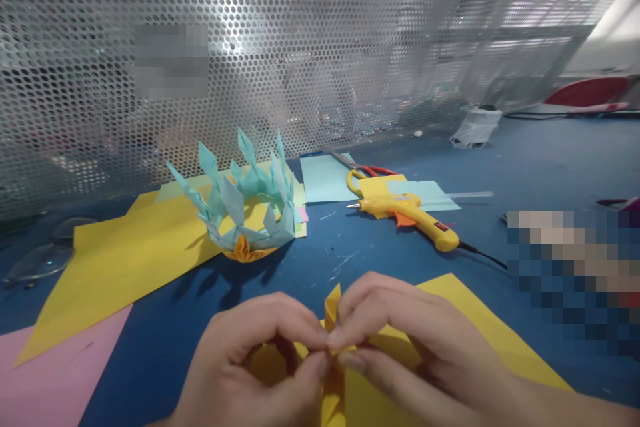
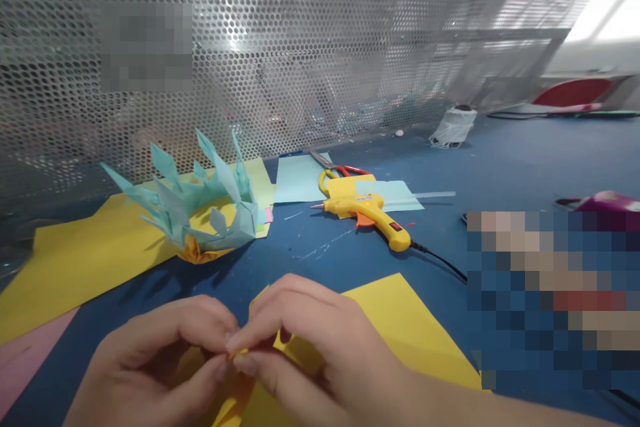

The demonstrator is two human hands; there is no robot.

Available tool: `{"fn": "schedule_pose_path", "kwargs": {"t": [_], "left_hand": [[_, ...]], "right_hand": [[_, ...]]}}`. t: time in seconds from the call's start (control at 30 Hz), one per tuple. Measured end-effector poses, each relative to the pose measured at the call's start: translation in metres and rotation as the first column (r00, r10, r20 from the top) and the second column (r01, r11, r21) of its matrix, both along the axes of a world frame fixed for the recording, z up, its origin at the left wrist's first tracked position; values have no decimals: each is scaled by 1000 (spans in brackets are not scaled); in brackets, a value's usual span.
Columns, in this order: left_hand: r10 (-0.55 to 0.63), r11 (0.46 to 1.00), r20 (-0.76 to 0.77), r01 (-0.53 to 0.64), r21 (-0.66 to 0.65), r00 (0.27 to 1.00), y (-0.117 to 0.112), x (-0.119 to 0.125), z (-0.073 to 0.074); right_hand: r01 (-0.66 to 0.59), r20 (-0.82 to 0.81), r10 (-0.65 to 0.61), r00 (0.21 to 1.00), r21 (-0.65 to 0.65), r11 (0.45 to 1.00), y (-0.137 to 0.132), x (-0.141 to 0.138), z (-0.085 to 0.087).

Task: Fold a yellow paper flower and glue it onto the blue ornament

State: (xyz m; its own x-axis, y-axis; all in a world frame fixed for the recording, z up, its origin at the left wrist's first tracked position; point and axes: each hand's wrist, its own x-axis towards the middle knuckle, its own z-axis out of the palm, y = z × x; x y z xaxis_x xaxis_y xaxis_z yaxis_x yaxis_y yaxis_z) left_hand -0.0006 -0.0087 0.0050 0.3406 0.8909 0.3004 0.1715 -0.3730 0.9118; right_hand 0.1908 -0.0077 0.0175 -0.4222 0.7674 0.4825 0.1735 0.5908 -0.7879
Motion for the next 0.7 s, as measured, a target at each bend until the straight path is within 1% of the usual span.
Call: {"fn": "schedule_pose_path", "kwargs": {"t": [0.13, 0.3, 0.37, 0.5, 0.6, 0.7], "left_hand": [[20, 994, 72, -12, -109, 997, 3, 0, -1], [10, 991, 65, -1, -133, 998, 8, -3, -3], [12, 992, 84, -1, -129, 996, 8, -3, -3], [5, 998, 104, 1, -57, 995, 6, -1, -1], [14, 996, 138, -2, -85, 990, 3, 0, 0], [7, 998, 96, -2, -61, 995, 2, -1, -1]], "right_hand": [[68, -42, -67, 997, 17, 998, 3, 0, -3], [147, -33, -147, 989, 3, 989, 3, -2, -7], [149, -30, -149, 988, 14, 989, 3, -3, -7], [141, -28, -139, 990, 48, 989, 3, -4, -6], [159, -28, -157, 987, 74, 985, 2, -5, -5], [187, -5, -188, 982, 108, 976, 2, -6, -4]]}}
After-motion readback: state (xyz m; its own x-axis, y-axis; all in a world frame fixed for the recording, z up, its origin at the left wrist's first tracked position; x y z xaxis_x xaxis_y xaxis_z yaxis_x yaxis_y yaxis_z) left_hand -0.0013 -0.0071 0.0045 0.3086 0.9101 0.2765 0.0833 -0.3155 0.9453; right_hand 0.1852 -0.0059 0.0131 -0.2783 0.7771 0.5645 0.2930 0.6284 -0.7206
